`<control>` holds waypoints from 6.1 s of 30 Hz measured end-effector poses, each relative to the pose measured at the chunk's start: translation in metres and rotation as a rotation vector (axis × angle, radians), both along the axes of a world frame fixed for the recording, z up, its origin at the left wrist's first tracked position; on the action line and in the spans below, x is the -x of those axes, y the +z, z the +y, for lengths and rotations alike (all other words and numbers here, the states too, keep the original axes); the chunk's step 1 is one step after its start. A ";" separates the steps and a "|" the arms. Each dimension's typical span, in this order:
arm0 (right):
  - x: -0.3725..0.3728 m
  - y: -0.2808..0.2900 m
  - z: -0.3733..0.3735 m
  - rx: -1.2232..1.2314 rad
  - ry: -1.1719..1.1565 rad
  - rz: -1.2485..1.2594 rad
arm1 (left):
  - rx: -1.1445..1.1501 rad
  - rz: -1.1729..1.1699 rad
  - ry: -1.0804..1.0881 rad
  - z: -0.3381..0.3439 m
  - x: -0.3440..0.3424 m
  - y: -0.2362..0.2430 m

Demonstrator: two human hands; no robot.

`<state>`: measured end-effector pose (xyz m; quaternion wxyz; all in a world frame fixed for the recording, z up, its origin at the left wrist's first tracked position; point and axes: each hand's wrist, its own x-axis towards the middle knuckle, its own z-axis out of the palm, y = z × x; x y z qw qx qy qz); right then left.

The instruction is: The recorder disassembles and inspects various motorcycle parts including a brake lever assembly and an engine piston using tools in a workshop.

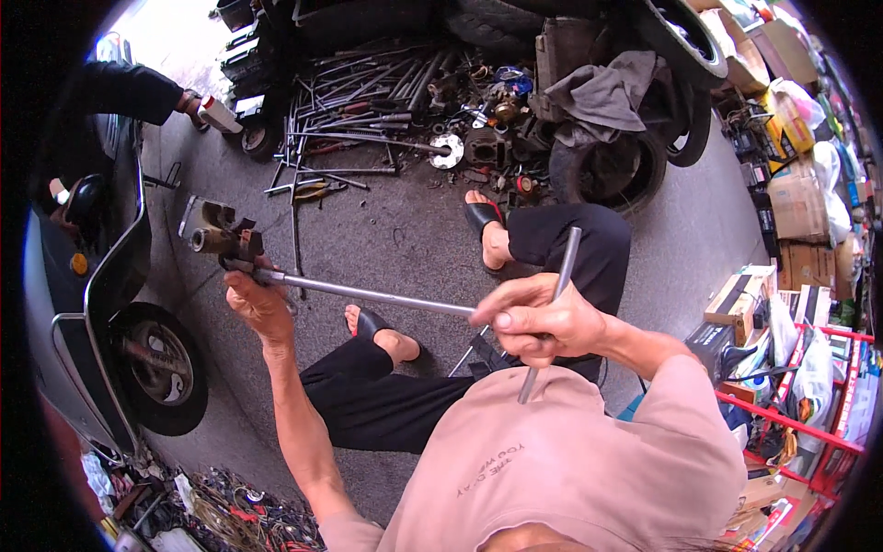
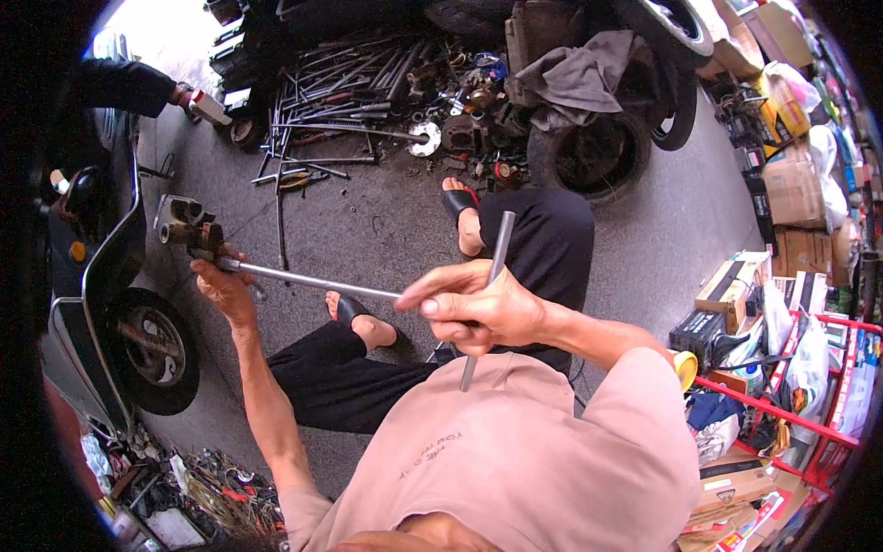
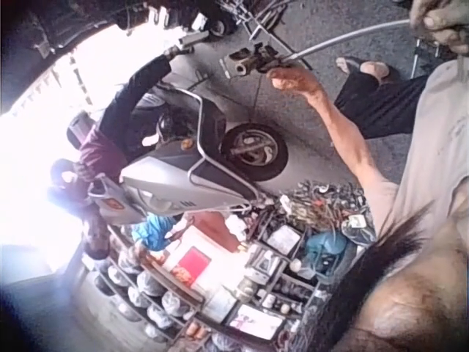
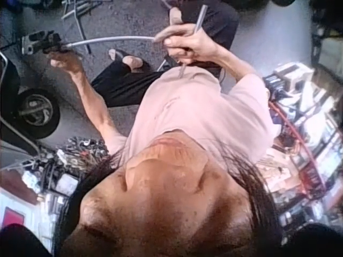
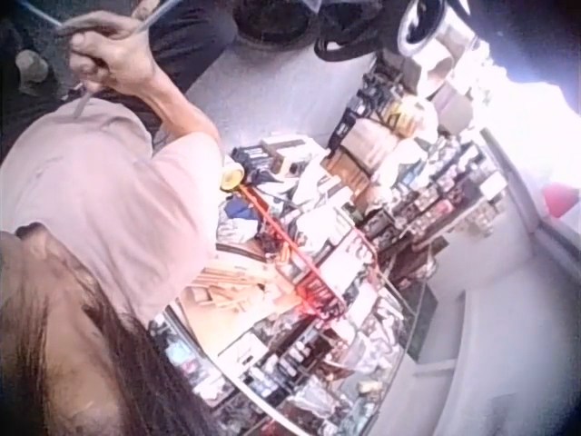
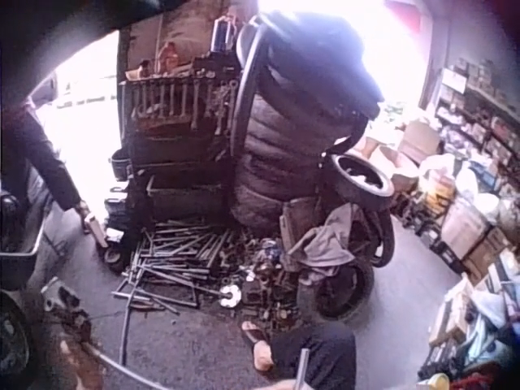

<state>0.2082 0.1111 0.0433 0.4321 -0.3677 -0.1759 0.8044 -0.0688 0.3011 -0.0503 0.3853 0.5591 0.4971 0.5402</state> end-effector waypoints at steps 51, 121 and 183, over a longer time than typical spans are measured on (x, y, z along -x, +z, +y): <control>-0.006 0.060 0.014 -0.397 -0.212 -0.144 | 0.414 -0.328 -0.014 0.002 -0.052 0.005; -0.009 0.040 0.005 -1.173 0.657 -1.722 | 0.601 0.470 -0.345 -0.013 -0.028 0.003; -0.048 0.046 0.038 -1.488 -0.381 -2.651 | 0.520 -0.291 -0.168 -0.007 -0.052 -0.003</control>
